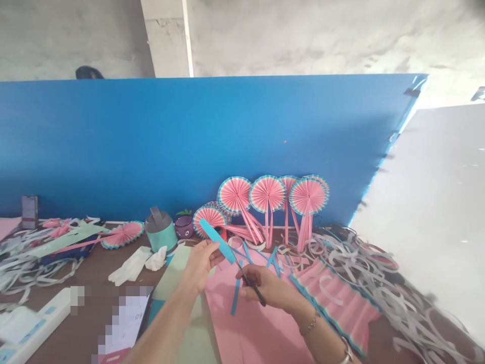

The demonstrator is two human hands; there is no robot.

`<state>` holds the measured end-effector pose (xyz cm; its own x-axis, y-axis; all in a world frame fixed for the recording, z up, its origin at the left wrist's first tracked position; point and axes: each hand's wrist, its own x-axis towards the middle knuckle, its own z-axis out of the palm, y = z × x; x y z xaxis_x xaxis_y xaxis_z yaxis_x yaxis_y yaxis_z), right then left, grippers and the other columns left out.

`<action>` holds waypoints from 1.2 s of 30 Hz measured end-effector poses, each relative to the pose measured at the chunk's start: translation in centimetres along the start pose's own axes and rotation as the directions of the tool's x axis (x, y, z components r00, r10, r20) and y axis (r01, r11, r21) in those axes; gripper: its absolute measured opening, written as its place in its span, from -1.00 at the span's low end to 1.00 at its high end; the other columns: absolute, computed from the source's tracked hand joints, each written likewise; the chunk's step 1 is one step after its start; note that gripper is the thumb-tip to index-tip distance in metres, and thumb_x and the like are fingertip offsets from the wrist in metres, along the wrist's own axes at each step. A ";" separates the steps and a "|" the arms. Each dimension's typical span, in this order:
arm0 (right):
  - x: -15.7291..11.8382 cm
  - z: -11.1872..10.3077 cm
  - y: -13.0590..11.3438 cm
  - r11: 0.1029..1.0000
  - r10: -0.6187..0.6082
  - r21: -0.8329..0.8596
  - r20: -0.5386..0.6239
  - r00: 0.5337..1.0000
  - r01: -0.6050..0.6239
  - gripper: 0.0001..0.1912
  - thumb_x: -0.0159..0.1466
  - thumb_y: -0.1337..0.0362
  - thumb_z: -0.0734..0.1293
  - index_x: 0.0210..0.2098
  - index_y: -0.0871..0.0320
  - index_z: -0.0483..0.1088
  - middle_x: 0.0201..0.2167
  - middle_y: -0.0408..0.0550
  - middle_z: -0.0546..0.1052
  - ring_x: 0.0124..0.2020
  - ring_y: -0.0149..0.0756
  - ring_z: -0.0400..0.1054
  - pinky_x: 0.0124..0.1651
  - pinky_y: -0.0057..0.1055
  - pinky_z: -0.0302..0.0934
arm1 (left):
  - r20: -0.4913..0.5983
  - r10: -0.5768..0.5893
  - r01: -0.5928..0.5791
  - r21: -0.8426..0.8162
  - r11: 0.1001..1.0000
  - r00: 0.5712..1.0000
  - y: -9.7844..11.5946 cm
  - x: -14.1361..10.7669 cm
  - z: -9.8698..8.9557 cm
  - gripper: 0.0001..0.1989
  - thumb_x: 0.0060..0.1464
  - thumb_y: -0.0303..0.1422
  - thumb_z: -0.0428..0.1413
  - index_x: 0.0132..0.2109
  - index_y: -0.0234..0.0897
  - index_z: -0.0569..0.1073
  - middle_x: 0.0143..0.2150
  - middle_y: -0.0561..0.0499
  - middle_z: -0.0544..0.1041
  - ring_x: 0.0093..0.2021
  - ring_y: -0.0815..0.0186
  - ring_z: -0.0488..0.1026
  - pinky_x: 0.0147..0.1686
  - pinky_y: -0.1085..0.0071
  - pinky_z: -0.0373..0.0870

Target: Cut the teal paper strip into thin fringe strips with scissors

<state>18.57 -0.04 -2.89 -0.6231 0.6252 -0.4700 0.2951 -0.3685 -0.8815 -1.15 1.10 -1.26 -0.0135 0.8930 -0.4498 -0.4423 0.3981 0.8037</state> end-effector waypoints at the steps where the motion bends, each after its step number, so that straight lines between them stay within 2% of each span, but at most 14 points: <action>1: 0.1 0.0 0.1 1.000 -0.002 -0.013 -0.001 1.000 0.002 -0.16 -0.07 -0.13 0.42 -0.03 0.40 0.21 -0.43 -0.06 0.29 -0.44 -0.57 0.17 -0.38 -0.62 0.10 | 0.001 0.001 -0.001 0.003 1.000 1.000 0.1 0.0 0.1 -0.51 -0.25 -0.19 0.26 -0.27 -0.41 0.23 -0.32 -0.09 0.42 -0.21 0.21 0.42 -0.21 0.38 0.38; 5: 0.3 -0.1 0.5 1.000 0.005 -0.026 -0.009 1.000 -0.005 -0.18 -0.04 -0.14 0.40 -0.03 0.39 0.20 -0.44 -0.04 0.31 -0.47 -0.54 0.21 -0.44 -0.62 0.11 | 0.001 -0.005 0.005 0.001 1.000 1.000 0.3 -0.2 0.4 -0.49 -0.27 -0.19 0.27 -0.26 -0.42 0.24 -0.18 -0.20 0.45 -0.15 0.16 0.42 -0.21 0.37 0.38; 11: 0.2 0.1 0.3 0.999 0.038 -0.015 -0.035 0.999 -0.038 -0.18 -0.10 -0.13 0.43 -0.07 0.38 0.22 -0.47 -0.06 0.32 -0.51 -0.53 0.23 -0.50 -0.64 0.09 | 0.013 -0.002 0.001 0.014 1.000 1.000 0.2 -0.3 0.1 -0.51 -0.23 -0.19 0.25 -0.23 -0.43 0.26 -0.13 -0.23 0.44 -0.12 0.14 0.42 -0.18 0.35 0.39; 16: 0.5 0.1 0.8 0.999 0.032 0.020 -0.052 0.998 -0.031 -0.23 -0.10 -0.04 0.46 -0.09 0.37 0.23 -0.48 -0.06 0.33 -0.52 -0.50 0.24 -0.50 -0.60 0.12 | 0.016 -0.001 0.000 0.017 1.000 1.000 0.3 -0.2 0.1 -0.49 -0.23 -0.19 0.26 -0.23 -0.45 0.28 -0.11 -0.25 0.43 -0.09 0.11 0.40 -0.13 0.33 0.38; 29: 0.6 0.0 0.9 1.000 0.025 0.002 -0.077 0.997 -0.025 -0.29 -0.06 -0.04 0.43 -0.11 0.35 0.24 -0.46 -0.04 0.35 -0.54 -0.49 0.25 -0.46 -0.56 0.19 | 0.019 0.000 0.000 0.004 1.000 1.000 0.4 -0.4 0.3 -0.46 -0.25 -0.17 0.28 -0.22 -0.46 0.29 -0.09 -0.25 0.42 -0.07 0.11 0.40 -0.11 0.32 0.38; 36: 0.5 -0.1 0.9 1.000 0.020 -0.005 -0.080 0.997 -0.021 -0.28 -0.04 -0.10 0.40 -0.11 0.35 0.23 -0.46 -0.05 0.35 -0.55 -0.51 0.24 -0.46 -0.56 0.19 | 0.035 0.021 -0.022 0.020 1.000 0.999 0.2 -0.2 0.1 -0.56 -0.14 -0.21 0.23 -0.26 -0.45 0.26 -0.13 -0.24 0.43 -0.08 0.13 0.40 -0.10 0.30 0.38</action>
<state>18.55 -0.01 -3.94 -0.5573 0.6705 -0.4898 0.3116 -0.3779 -0.8719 -1.13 1.01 -0.96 0.0087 0.9081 -0.4187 -0.4238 0.3826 0.8210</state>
